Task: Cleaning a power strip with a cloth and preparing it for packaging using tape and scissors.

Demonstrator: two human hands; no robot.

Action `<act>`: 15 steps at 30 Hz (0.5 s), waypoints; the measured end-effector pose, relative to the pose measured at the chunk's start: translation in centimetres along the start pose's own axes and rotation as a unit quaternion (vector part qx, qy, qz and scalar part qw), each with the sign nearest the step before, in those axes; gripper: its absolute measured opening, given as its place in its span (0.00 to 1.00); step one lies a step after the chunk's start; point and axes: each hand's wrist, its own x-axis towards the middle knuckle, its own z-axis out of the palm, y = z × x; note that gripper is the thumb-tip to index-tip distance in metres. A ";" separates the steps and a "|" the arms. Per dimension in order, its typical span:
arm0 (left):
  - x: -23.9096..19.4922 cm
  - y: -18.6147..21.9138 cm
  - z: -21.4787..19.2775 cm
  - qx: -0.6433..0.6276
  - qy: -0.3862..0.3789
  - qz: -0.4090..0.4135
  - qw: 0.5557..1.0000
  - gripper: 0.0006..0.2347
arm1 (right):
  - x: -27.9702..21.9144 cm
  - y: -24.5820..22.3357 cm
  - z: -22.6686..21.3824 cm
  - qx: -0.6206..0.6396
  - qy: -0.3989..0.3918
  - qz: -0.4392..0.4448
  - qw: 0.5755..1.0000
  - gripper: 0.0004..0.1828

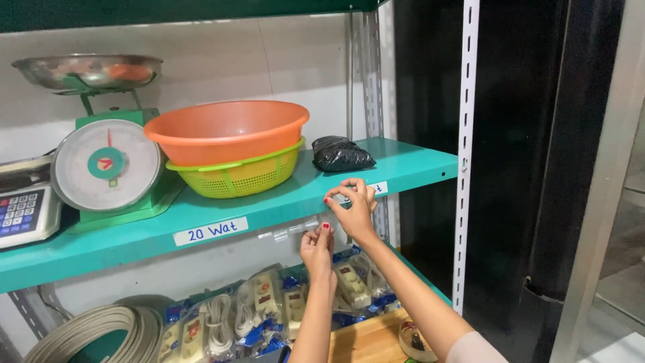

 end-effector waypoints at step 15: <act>-1.1 0.5 0.4 -0.008 0.007 0.023 1.000 0.18 | -0.2 -0.2 0.1 0.006 0.016 -0.023 1.000 0.03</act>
